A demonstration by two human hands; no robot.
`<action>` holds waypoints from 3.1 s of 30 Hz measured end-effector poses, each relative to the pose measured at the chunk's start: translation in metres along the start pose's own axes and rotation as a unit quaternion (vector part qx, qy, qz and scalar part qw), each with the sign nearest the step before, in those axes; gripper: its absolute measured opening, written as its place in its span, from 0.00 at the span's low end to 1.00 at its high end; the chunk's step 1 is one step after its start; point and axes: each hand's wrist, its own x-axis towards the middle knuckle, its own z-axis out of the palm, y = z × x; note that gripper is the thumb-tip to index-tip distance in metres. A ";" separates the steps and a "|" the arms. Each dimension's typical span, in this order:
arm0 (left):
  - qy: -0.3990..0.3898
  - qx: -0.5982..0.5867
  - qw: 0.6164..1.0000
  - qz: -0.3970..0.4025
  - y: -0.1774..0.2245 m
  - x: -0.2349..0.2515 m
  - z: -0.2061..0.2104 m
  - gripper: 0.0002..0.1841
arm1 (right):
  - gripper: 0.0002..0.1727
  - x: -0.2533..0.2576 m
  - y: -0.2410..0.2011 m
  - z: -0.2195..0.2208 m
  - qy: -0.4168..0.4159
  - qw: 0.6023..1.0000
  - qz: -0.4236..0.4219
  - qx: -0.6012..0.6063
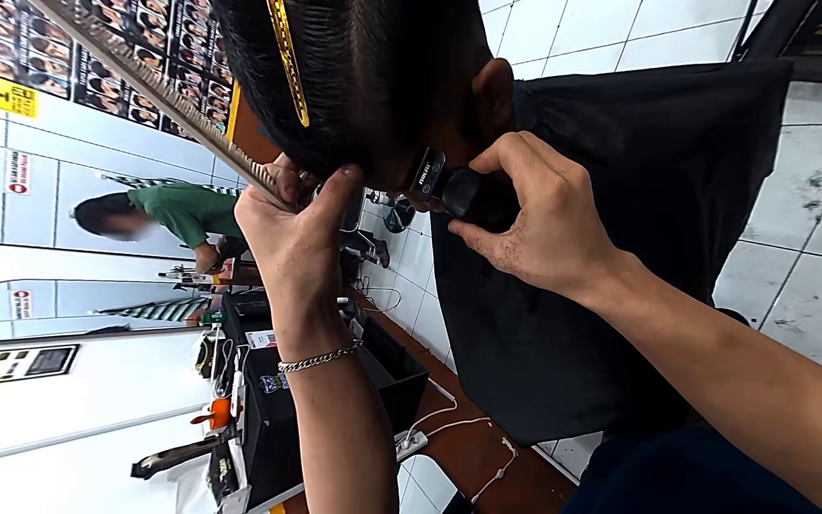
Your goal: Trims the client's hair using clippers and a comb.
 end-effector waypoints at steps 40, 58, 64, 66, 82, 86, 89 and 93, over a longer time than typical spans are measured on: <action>0.001 -0.009 1.000 -0.002 0.000 0.001 0.001 0.11 | 0.22 -0.001 0.005 0.001 0.017 0.999 0.033 0.033; 0.010 -0.009 1.000 0.002 -0.004 -0.002 -0.003 0.10 | 0.23 0.001 0.005 0.003 0.013 0.997 0.043 0.066; 0.001 -0.001 1.000 -0.005 0.002 0.001 0.001 0.10 | 0.22 -0.003 0.008 0.002 0.021 0.997 0.041 0.065; 0.004 0.001 1.000 -0.004 0.001 0.002 0.002 0.10 | 0.22 -0.003 0.006 0.003 0.021 0.997 0.033 0.064; 0.005 -0.004 1.000 -0.002 0.000 -0.001 0.000 0.10 | 0.23 -0.001 0.006 0.002 0.020 0.998 0.033 0.058; 0.009 -0.012 1.000 -0.003 0.000 -0.001 0.000 0.11 | 0.23 0.001 0.005 0.003 0.019 0.997 0.036 0.062; 0.000 0.002 1.000 -0.008 0.002 0.001 0.001 0.11 | 0.23 0.000 0.005 0.003 0.019 0.998 0.036 0.058; 0.001 0.005 1.000 -0.005 0.001 0.002 0.001 0.10 | 0.22 -0.001 0.005 0.004 0.027 0.997 0.031 0.062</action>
